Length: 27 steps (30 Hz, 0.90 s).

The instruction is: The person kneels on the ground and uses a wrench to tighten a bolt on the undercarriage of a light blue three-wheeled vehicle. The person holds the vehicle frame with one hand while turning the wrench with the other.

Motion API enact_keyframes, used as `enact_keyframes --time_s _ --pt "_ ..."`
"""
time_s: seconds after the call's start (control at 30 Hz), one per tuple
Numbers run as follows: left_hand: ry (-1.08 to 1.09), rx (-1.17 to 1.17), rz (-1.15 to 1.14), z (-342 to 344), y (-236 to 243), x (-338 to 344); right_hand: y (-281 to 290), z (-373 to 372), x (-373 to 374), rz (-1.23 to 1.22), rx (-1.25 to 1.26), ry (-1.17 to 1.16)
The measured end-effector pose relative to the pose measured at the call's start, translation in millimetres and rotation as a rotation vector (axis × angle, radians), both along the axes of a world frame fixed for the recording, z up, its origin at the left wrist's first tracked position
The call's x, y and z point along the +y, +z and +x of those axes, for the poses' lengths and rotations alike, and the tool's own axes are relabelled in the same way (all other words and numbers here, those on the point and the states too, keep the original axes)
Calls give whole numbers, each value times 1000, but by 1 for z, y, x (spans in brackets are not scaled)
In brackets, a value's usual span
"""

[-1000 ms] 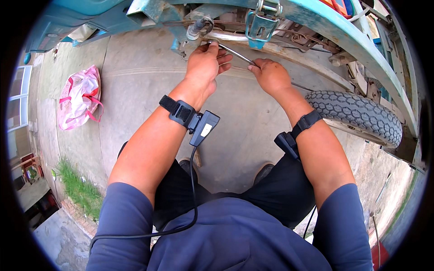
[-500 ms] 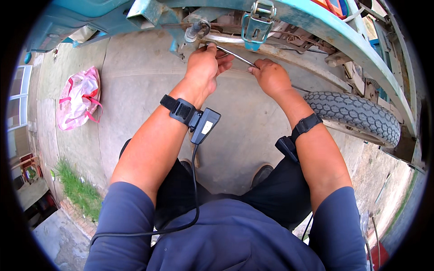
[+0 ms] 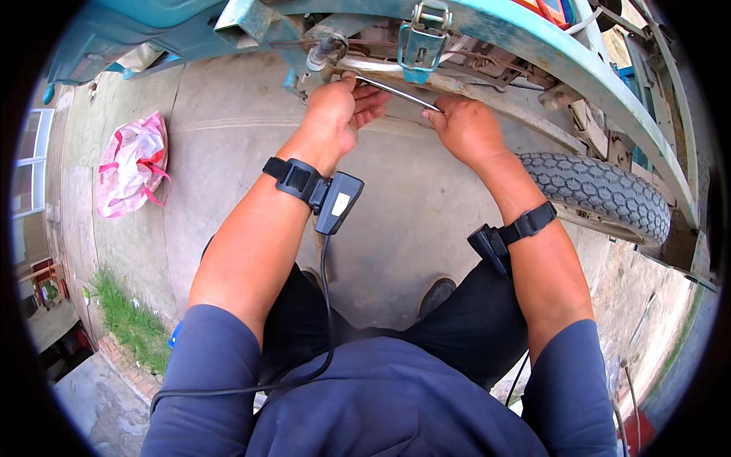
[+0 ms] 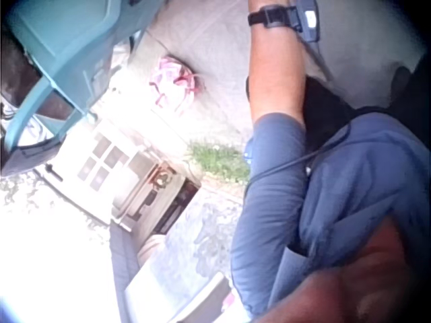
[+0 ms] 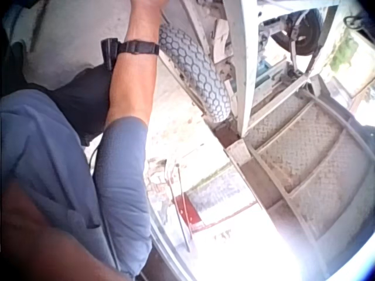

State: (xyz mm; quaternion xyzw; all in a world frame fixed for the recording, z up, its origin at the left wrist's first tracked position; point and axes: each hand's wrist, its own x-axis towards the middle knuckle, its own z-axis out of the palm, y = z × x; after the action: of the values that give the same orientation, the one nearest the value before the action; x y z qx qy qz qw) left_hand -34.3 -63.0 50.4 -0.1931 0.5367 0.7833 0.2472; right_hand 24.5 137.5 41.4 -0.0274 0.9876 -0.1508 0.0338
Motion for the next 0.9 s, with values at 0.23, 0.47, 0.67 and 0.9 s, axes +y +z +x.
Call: enact_keyframes --time_s 0.23,0.47,0.67,0.9 --pt "47 -59 118 0 5 -5 60 3 -16 -52 186 20" --pt "80 -33 191 4 2 -6 51 2 -4 -52 225 99" --pt "78 -5 168 0 1 -8 58 4 -10 27 240 168" --pt "62 -50 102 7 1 -8 55 9 -6 -17 189 159"
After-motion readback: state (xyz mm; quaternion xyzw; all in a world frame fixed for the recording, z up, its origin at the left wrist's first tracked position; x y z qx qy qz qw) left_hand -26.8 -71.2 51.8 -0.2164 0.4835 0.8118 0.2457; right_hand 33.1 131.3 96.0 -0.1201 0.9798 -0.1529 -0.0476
